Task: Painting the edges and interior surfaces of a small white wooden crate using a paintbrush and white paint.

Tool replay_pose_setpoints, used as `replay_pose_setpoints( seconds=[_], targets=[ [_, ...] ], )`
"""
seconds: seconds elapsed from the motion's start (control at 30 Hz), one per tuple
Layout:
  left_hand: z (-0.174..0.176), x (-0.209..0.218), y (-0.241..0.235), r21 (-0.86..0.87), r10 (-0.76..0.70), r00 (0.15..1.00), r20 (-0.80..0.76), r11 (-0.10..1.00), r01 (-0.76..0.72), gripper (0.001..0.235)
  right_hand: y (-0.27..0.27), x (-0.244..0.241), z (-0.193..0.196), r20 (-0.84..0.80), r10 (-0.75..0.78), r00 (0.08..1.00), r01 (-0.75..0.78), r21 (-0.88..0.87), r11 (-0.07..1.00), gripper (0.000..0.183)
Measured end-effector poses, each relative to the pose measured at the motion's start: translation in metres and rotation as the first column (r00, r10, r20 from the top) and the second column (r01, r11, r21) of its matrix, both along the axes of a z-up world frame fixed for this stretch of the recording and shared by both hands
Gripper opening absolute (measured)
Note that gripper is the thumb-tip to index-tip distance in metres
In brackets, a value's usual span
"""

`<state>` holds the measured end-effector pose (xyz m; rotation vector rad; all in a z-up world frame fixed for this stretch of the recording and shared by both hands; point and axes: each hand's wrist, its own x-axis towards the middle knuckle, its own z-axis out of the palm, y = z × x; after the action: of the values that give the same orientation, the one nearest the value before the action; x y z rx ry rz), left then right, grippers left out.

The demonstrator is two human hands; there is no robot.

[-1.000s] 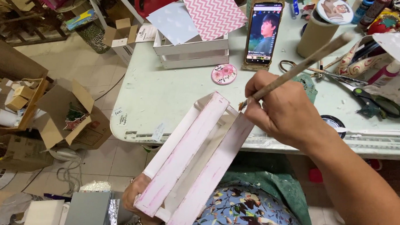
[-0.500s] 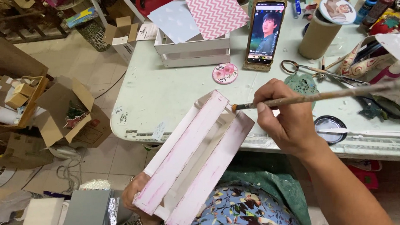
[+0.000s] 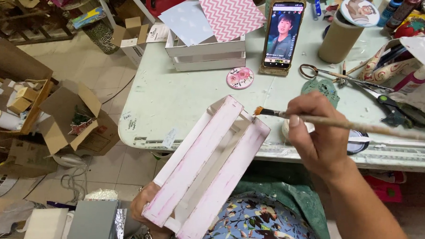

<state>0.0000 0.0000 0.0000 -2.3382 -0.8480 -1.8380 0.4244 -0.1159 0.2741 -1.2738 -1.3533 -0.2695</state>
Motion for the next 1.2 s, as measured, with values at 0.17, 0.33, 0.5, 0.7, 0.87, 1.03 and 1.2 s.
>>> replay_pose_setpoints(
  seconds=[0.17,0.33,0.5,0.7,0.87,1.03,1.2],
  targets=[
    [0.076,0.092,0.027,-0.001,-0.009,1.0,0.021,1.0,0.009,0.035,0.003,-0.019,-0.004,-0.026,0.036,0.999,-0.032,0.155,0.987,0.011],
    [0.143,0.116,0.029,-0.076,-0.092,0.995,0.031,0.993,0.094,0.039,0.001,-0.021,-0.018,-0.055,-0.176,0.983,0.181,0.111,0.977,0.007],
    [0.152,0.121,0.019,-0.079,-0.198,0.971,0.132,0.975,0.209,0.032,-0.002,-0.04,-0.019,0.067,-0.128,0.989,0.122,0.095,0.988,0.012],
    [0.176,0.135,0.013,-0.119,-0.357,0.911,0.209,0.915,0.386,0.046,-0.011,-0.08,-0.037,0.296,-0.05,0.954,0.02,0.104,0.994,0.017],
    [0.196,0.14,0.003,-0.126,-0.392,0.897,0.203,0.898,0.421,0.046,-0.016,-0.098,-0.029,-0.111,0.36,0.926,-0.358,0.036,0.933,0.018],
    [0.2,0.141,0.001,-0.137,-0.36,0.916,0.177,0.913,0.385,0.054,0.002,-0.056,0.001,-0.102,-0.066,0.993,0.068,0.022,0.997,0.005],
    [0.197,0.143,0.001,-0.111,-0.331,0.932,0.148,0.931,0.348,0.058,0.003,-0.05,-0.014,0.244,-0.233,0.942,0.218,0.086,0.972,0.002]
  ],
)
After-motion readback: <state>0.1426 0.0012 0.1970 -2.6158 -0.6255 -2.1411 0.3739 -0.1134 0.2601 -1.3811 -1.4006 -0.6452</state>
